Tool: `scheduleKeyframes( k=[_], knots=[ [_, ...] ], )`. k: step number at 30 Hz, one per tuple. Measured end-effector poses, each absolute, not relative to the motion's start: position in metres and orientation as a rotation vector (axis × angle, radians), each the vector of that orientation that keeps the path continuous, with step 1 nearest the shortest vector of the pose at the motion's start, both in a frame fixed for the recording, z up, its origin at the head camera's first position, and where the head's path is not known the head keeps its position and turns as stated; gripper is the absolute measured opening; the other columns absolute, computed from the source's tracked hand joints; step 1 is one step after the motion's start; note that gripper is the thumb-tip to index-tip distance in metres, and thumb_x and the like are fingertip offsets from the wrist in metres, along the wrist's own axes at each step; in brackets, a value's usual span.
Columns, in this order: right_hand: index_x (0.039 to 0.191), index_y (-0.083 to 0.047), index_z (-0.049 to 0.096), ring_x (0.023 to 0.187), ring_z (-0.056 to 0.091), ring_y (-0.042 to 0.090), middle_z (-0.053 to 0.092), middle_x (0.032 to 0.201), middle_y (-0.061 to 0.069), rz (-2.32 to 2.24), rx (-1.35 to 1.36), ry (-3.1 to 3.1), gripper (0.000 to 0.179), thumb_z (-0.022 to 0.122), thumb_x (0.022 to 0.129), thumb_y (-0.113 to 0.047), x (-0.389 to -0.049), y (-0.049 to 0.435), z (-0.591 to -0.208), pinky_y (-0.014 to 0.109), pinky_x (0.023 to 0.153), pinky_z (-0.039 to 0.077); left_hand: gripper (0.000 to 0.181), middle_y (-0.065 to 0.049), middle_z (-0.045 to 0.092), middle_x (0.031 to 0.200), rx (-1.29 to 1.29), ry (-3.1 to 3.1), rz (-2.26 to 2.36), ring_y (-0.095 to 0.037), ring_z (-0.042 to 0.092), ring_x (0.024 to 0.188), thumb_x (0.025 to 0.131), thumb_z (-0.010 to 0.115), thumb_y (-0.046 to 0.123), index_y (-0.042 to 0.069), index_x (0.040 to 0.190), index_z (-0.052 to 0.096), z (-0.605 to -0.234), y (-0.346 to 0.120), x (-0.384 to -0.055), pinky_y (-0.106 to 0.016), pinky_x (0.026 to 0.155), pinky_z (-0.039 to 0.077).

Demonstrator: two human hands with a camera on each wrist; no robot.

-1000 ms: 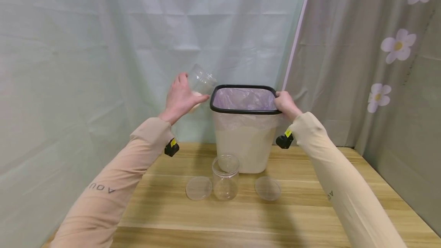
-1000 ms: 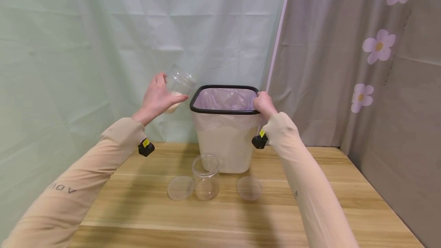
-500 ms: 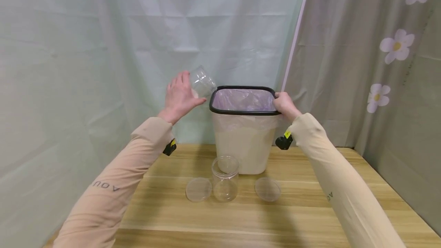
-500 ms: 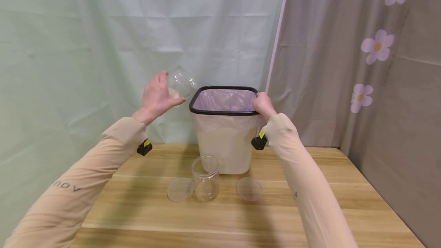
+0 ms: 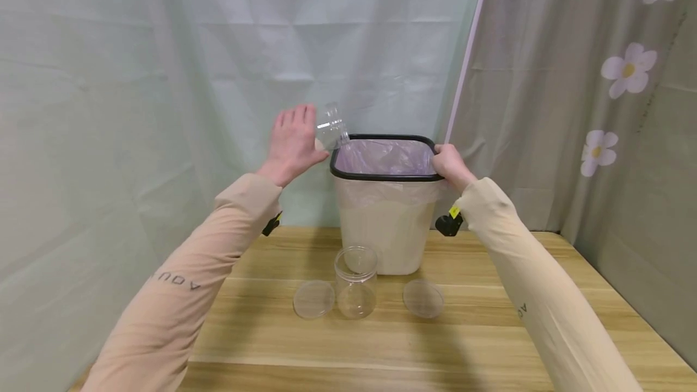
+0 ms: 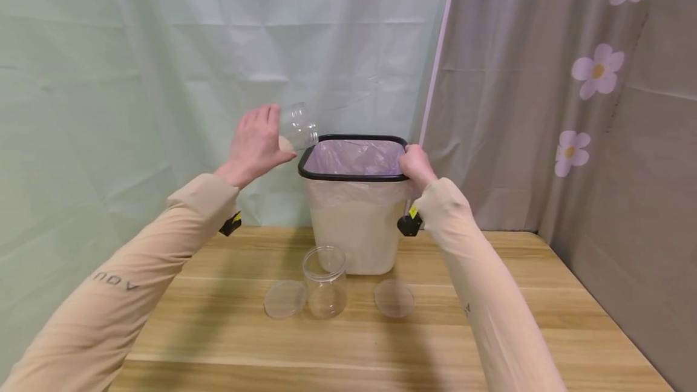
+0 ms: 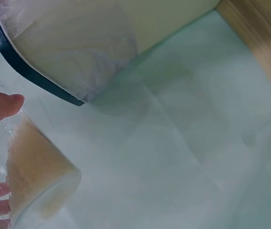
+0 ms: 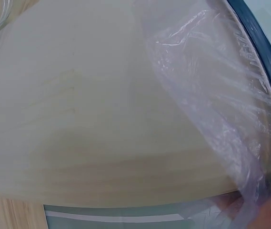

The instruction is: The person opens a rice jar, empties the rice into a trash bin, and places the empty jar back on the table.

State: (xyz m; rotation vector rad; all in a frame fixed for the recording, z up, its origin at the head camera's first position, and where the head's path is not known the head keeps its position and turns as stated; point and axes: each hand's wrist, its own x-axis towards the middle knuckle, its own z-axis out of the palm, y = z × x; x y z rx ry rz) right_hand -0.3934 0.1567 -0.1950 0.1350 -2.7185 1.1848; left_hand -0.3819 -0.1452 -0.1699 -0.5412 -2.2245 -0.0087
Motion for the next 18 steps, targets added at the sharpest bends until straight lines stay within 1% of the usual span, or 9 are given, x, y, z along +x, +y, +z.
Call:
scheduleKeyframes(
  k=[2,8,11,14,16,18],
  knots=[
    [0.131,0.013,0.033,0.122,0.029,0.03,0.032,0.135,0.025,1.186,0.131,-2.719,0.051,0.029,0.081,0.009,-0.393,0.156,-0.195,0.038,0.097,0.026,0.081,-0.023,0.046,0.111,-0.56,-2.214,0.028,-0.04,0.043,0.103,0.059,0.08,0.031,-0.007,0.117,0.038,-0.169,-0.143,-0.383,-0.047,0.091,0.029],
    [0.133,0.012,0.029,0.125,0.025,0.031,0.028,0.137,0.025,1.182,0.134,-2.723,0.052,0.029,0.082,0.008,-0.392,0.157,-0.195,0.038,0.099,0.024,0.074,-0.021,0.045,0.114,-0.6,-2.219,0.132,-0.039,0.042,0.104,0.062,0.074,0.024,-0.004,0.12,0.039,-0.167,-0.139,-0.384,-0.049,0.094,0.025],
    [0.132,0.013,0.032,0.122,0.029,0.03,0.031,0.136,0.026,1.199,0.138,-2.714,0.05,0.028,0.082,0.008,-0.391,0.159,-0.195,0.038,0.096,0.027,0.074,-0.021,0.045,0.116,-0.63,-2.213,0.16,-0.04,0.041,0.104,0.063,0.073,0.024,-0.004,0.122,0.038,-0.166,-0.136,-0.384,-0.049,0.094,0.024],
    [0.128,0.014,0.038,0.112,0.035,0.027,0.037,0.131,0.025,1.229,0.134,-2.702,0.046,0.028,0.083,0.008,-0.389,0.159,-0.195,0.037,0.09,0.033,0.074,-0.021,0.045,0.115,-0.67,-2.18,0.199,-0.04,0.04,0.104,0.063,0.075,0.023,-0.003,0.122,0.039,-0.165,-0.133,-0.385,-0.049,0.095,0.023],
    [0.125,0.014,0.041,0.106,0.036,0.027,0.039,0.128,0.025,1.233,0.133,-2.7,0.044,0.027,0.084,0.008,-0.388,0.16,-0.195,0.037,0.085,0.033,0.071,-0.02,0.046,0.113,-0.7,-2.148,0.231,-0.04,0.041,0.103,0.064,0.075,0.022,-0.002,0.121,0.04,-0.164,-0.13,-0.386,-0.05,0.095,0.023],
    [0.126,0.014,0.04,0.11,0.035,0.027,0.038,0.13,0.025,1.225,0.135,-2.7,0.045,0.028,0.084,0.008,-0.388,0.16,-0.194,0.036,0.088,0.032,0.068,-0.02,0.046,0.112,-0.723,-2.135,0.251,-0.04,0.042,0.103,0.064,0.074,0.018,-0.002,0.12,0.041,-0.162,-0.129,-0.386,-0.05,0.096,0.022]
  ],
)
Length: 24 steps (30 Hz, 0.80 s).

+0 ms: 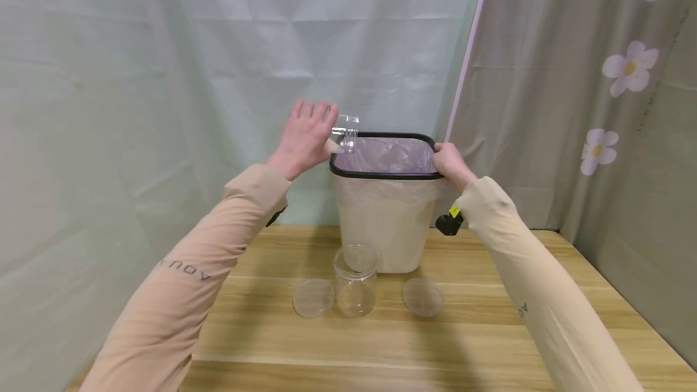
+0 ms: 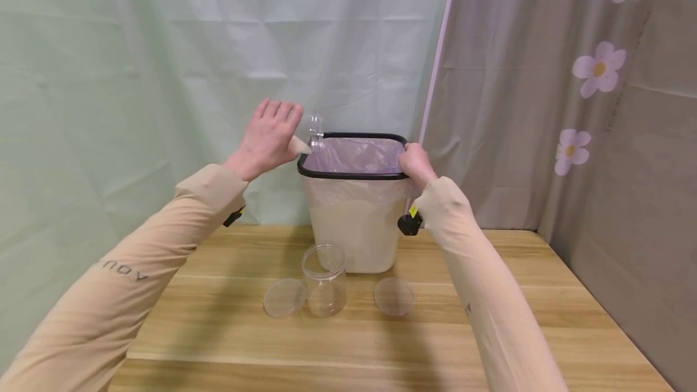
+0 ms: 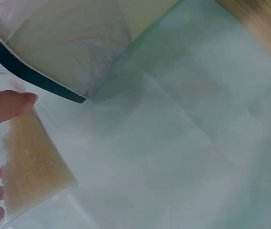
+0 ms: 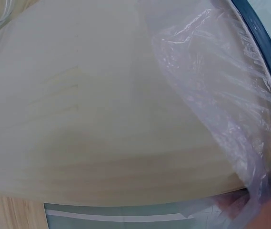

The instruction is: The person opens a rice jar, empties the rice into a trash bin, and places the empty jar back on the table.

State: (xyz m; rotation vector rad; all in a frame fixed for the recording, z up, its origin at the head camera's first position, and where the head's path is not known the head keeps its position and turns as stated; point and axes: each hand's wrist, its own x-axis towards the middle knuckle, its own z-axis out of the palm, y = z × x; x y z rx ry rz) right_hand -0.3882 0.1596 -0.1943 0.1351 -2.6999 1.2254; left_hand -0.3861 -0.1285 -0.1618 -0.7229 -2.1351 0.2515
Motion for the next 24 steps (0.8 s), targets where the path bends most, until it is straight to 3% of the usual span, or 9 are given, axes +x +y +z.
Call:
scheduleKeyframes(
  k=[6,24],
  knots=[
    [0.134,0.011,0.028,0.127,0.023,0.031,0.026,0.138,0.025,1.21,0.144,-2.709,0.05,0.028,0.084,0.007,-0.389,0.158,-0.193,0.039,0.1,0.021,0.068,-0.02,0.046,0.111,-0.748,-2.138,0.285,-0.04,0.042,0.103,0.061,0.073,0.015,-0.001,0.119,0.041,-0.158,-0.125,-0.388,-0.051,0.096,0.021],
    [0.126,0.013,0.041,0.111,0.035,0.026,0.038,0.131,0.024,1.169,0.164,-2.686,0.046,0.029,0.082,0.007,-0.387,0.15,-0.194,0.037,0.088,0.031,0.075,-0.02,0.047,0.109,-0.82,-2.088,0.482,-0.04,0.043,0.101,0.056,0.079,0.019,-0.002,0.119,0.042,-0.15,-0.118,-0.388,-0.05,0.094,0.024]
  ],
)
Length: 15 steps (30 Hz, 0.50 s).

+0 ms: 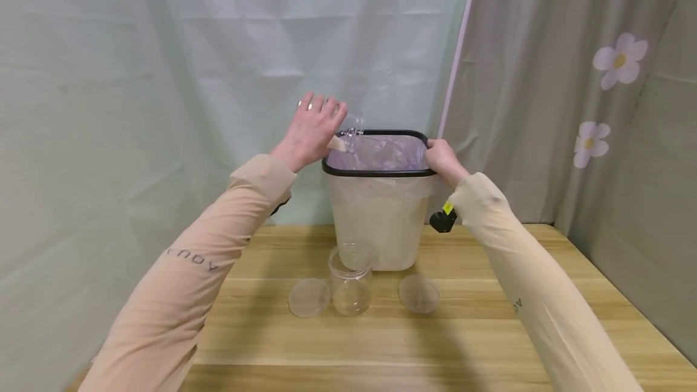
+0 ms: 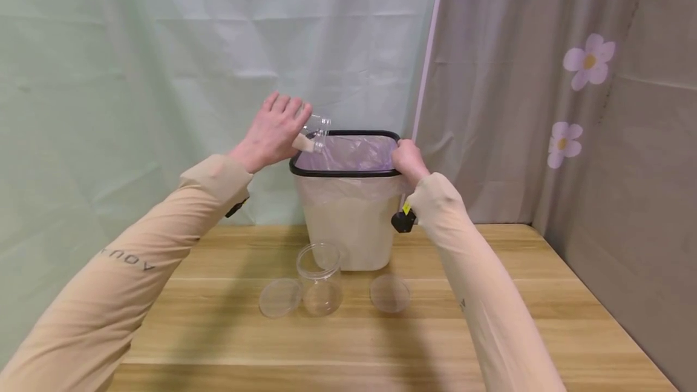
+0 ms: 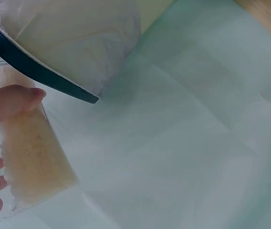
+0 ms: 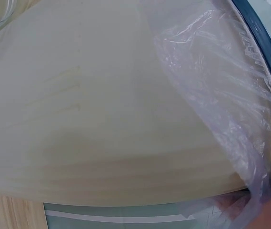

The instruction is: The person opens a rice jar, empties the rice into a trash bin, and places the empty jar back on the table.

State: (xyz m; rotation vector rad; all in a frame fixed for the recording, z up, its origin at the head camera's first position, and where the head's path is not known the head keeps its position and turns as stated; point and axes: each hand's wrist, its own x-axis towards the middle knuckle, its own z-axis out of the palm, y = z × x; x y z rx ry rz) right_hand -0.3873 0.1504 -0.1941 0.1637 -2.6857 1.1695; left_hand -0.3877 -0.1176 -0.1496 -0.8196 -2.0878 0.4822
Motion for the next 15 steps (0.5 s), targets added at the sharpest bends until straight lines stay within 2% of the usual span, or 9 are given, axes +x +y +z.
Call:
scheduleKeyframes(
  k=[7,15],
  knots=[
    [0.125,0.013,0.042,0.114,0.035,0.028,0.038,0.131,0.024,1.182,0.145,-2.69,0.045,0.028,0.082,0.008,-0.3855,0.1489,-0.1932,0.038,0.091,0.03,0.068,-0.021,0.047,0.108,-0.824,-2.078,0.543,-0.039,0.043,0.1,0.059,0.072,0.012,-0.002,0.119,0.043,-0.1474,-0.1168,-0.3884,-0.049,0.093,0.026],
    [0.122,0.012,0.044,0.109,0.036,0.025,0.039,0.13,0.023,1.206,0.13,-2.699,0.042,0.028,0.083,0.007,-0.3851,0.1471,-0.1944,0.036,0.086,0.032,0.069,-0.02,0.046,0.111,-0.85,-2.058,0.573,-0.039,0.042,0.101,0.061,0.076,0.015,-0.001,0.119,0.043,-0.1435,-0.1137,-0.3872,-0.05,0.093,0.025]
  ],
)
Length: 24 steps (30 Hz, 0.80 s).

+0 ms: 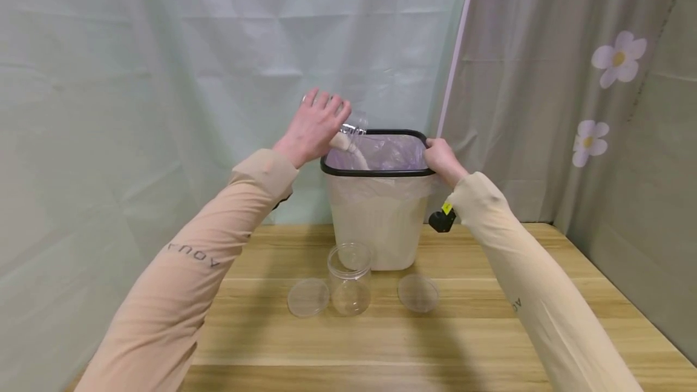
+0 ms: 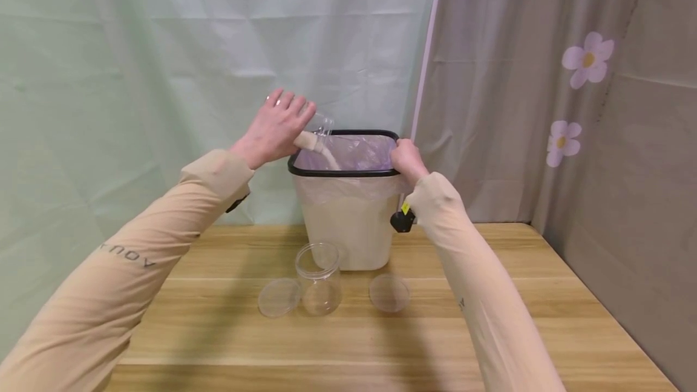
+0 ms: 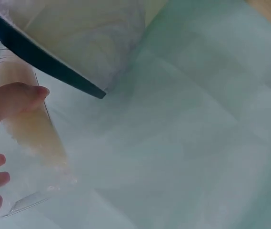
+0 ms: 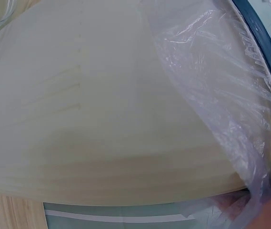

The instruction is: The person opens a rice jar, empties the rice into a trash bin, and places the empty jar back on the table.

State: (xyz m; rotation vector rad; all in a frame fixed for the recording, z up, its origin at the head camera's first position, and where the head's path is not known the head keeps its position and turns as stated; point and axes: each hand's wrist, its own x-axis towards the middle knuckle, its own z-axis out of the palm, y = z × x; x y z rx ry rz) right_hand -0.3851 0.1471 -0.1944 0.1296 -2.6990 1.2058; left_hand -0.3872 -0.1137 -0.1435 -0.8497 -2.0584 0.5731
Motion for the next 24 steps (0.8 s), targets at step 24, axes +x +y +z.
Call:
scheduleKeyframes(
  k=[24],
  knots=[
    [0.128,0.012,0.04,0.118,0.034,0.03,0.037,0.132,0.025,1.157,0.156,-2.697,0.048,0.03,0.081,0.008,-0.383,0.147,-0.194,0.039,0.094,0.029,0.041,-0.015,0.047,0.121,-1.038,-1.664,1.221,-0.032,0.035,0.118,0.085,0.049,-0.009,0.008,0.122,0.047,-0.116,-0.084,-0.378,-0.04,0.103,0.007]
  ],
)
